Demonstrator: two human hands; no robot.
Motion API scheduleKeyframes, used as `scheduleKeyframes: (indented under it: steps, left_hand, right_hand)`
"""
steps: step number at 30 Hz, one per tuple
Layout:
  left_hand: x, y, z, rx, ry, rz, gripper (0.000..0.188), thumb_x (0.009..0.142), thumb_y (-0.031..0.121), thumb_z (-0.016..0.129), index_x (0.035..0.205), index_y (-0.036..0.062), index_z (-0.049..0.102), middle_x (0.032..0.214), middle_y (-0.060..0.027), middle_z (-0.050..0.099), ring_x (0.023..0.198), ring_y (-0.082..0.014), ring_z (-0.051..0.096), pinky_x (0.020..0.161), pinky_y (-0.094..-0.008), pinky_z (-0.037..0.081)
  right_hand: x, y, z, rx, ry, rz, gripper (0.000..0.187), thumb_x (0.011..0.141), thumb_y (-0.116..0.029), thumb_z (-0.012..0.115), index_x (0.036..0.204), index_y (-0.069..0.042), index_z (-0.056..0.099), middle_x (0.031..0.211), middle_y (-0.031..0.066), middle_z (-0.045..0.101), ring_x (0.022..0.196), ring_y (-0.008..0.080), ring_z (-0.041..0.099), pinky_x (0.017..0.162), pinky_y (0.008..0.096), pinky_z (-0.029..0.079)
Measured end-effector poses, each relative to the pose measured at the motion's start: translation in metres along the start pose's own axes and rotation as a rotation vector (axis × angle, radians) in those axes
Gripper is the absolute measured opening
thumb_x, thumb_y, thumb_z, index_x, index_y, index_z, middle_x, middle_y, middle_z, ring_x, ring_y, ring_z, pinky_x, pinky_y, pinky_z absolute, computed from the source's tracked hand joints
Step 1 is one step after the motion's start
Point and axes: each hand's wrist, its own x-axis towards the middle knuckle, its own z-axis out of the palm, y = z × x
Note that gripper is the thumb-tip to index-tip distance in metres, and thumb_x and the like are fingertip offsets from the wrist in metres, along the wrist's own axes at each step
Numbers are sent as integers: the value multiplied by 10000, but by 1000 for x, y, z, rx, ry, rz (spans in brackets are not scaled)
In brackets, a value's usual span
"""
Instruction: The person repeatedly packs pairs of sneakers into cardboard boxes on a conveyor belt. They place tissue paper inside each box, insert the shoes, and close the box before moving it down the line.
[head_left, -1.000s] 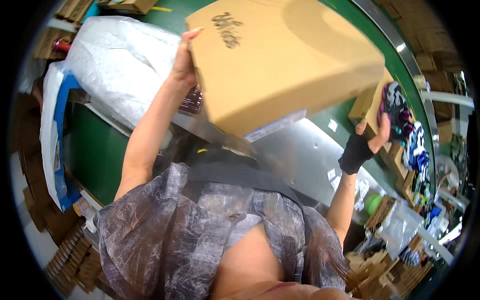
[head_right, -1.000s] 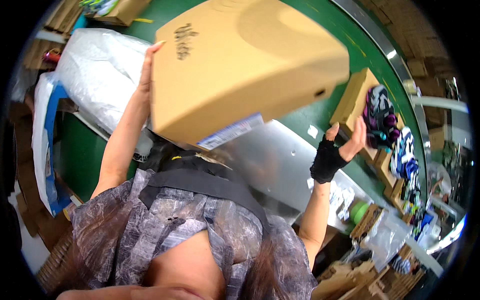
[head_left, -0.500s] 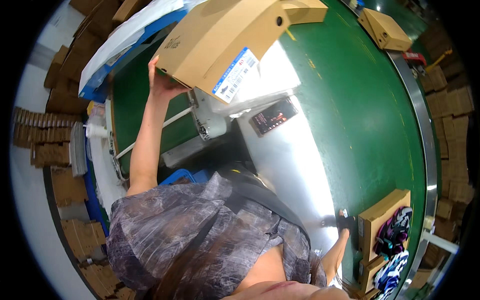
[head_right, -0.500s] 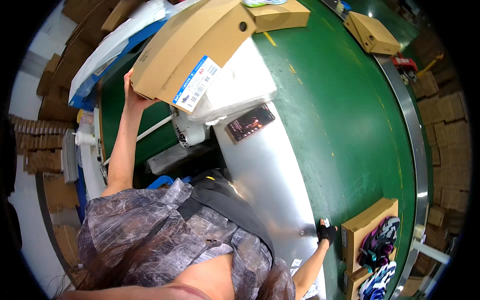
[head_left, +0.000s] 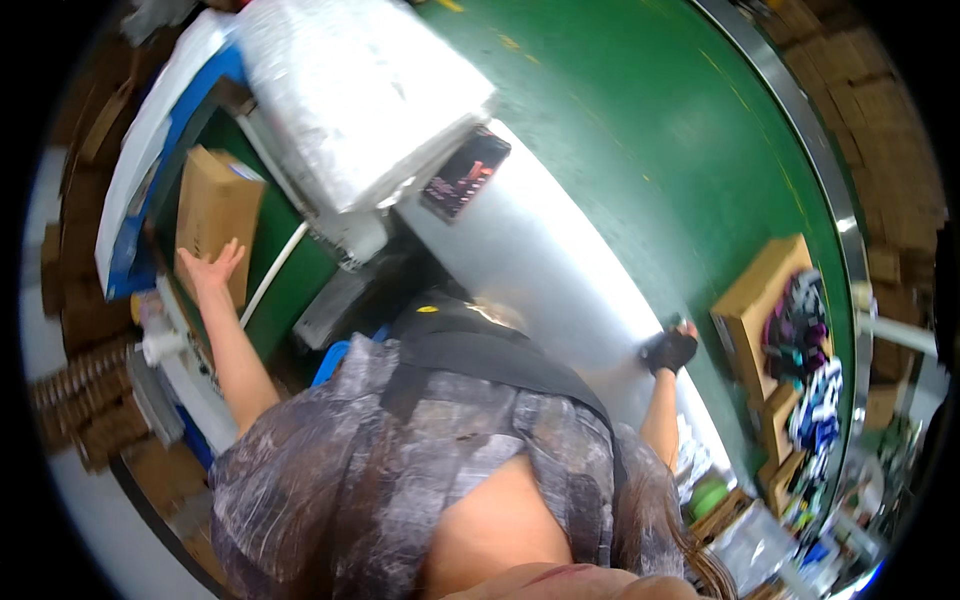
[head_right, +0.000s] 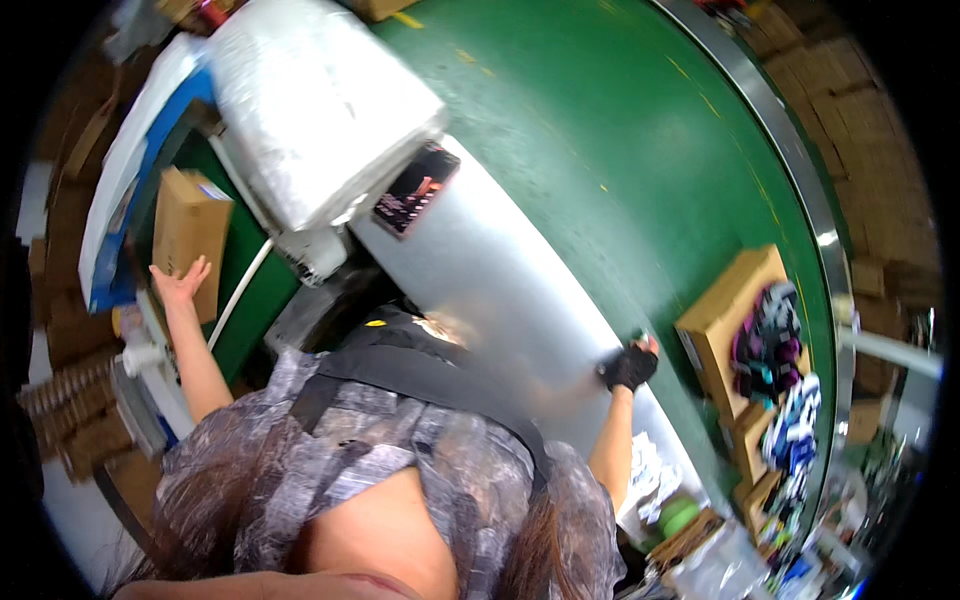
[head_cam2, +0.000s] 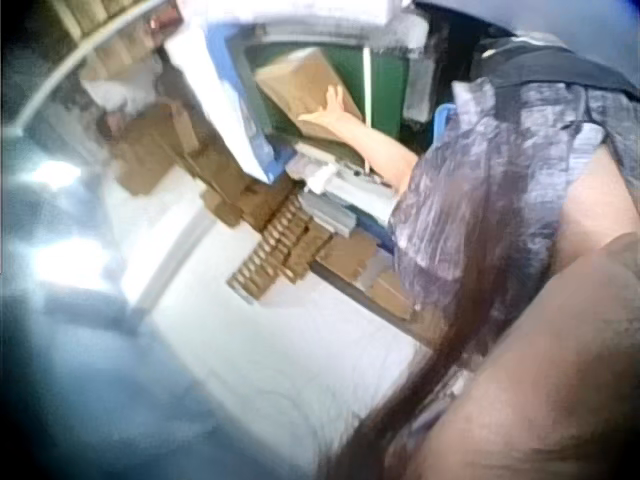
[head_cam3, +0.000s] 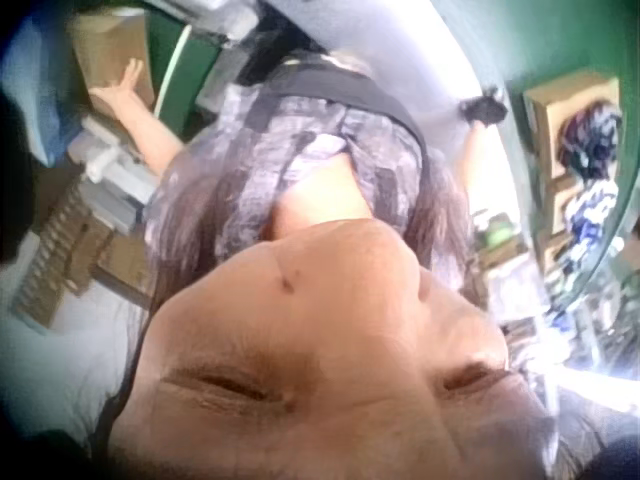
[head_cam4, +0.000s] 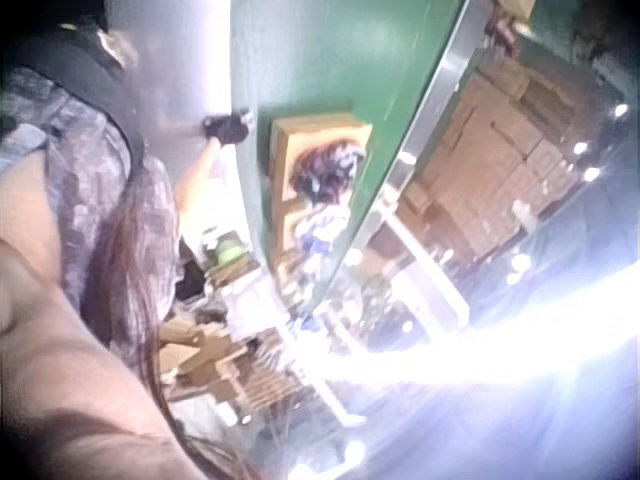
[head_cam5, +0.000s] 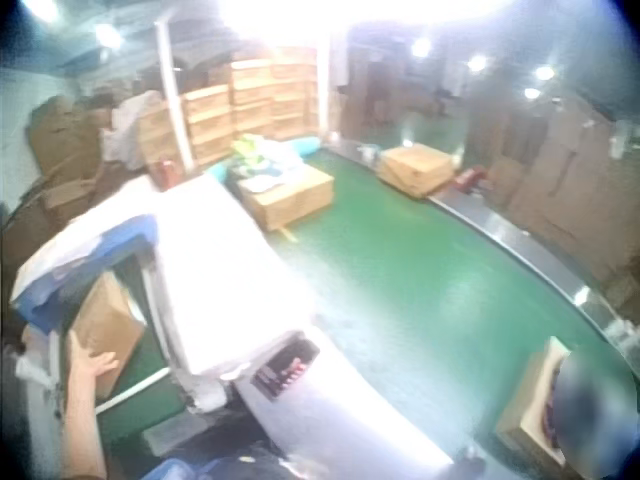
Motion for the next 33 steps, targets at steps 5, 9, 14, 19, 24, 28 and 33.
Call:
scheduleKeyframes:
  steps: [5,9,14,19,24,28,33]
  left_hand:
    - [-66,-120,67,664,-803,2,395,852,214,527,1166,-12,450,950,-125,570,858,-200,564,760,-330,482]
    - [-171,-269,96,1044,-1460,-336,508,860,267,542,1256,-2,373,951,-103,589,766,-155,596,694,-278,500]
    - [-265,-345,113,1236,-1811,-420,337,862,290,545,1048,9,537,756,-32,574,603,-74,527,531,-207,433]
    - [-252,-379,96,1231,-1567,-224,255,861,254,541,773,20,589,574,4,512,464,-62,465,409,-205,361]
    - [-196,-386,92,1359,-1370,-179,263,860,251,538,762,9,572,535,-9,499,397,-80,462,366,-221,337]
    - [-169,-392,75,1413,-1375,-99,268,864,260,533,754,18,567,516,-5,485,385,-86,464,361,-223,347]
    - [-171,-393,80,1339,-1287,-275,267,864,266,533,742,29,551,505,2,466,380,-99,472,360,-231,369]
  right_hand:
    - [-21,-124,-4,473,19,181,186,816,-95,526,967,4,568,822,59,614,657,105,521,620,228,411]
    - [-62,-205,-4,683,-491,329,161,844,-157,524,860,-8,584,741,41,607,602,84,515,577,209,424]
    - [-101,-252,-4,686,-816,487,199,851,-203,531,860,-17,602,704,19,593,600,81,516,594,220,423]
    - [-66,-239,-48,404,-648,53,433,784,-316,623,1080,-9,549,977,89,609,842,156,577,702,278,445]
    - [63,-191,-151,-941,455,-444,589,617,-470,678,1132,-230,523,1206,154,447,1102,327,424,811,550,311]
    - [121,-173,-186,-1065,-33,123,630,688,-620,541,1200,-259,476,1190,138,497,1136,332,429,937,620,188]
    - [159,-147,-201,-871,-33,23,545,680,-593,566,952,-125,626,899,144,625,915,289,576,835,484,359]
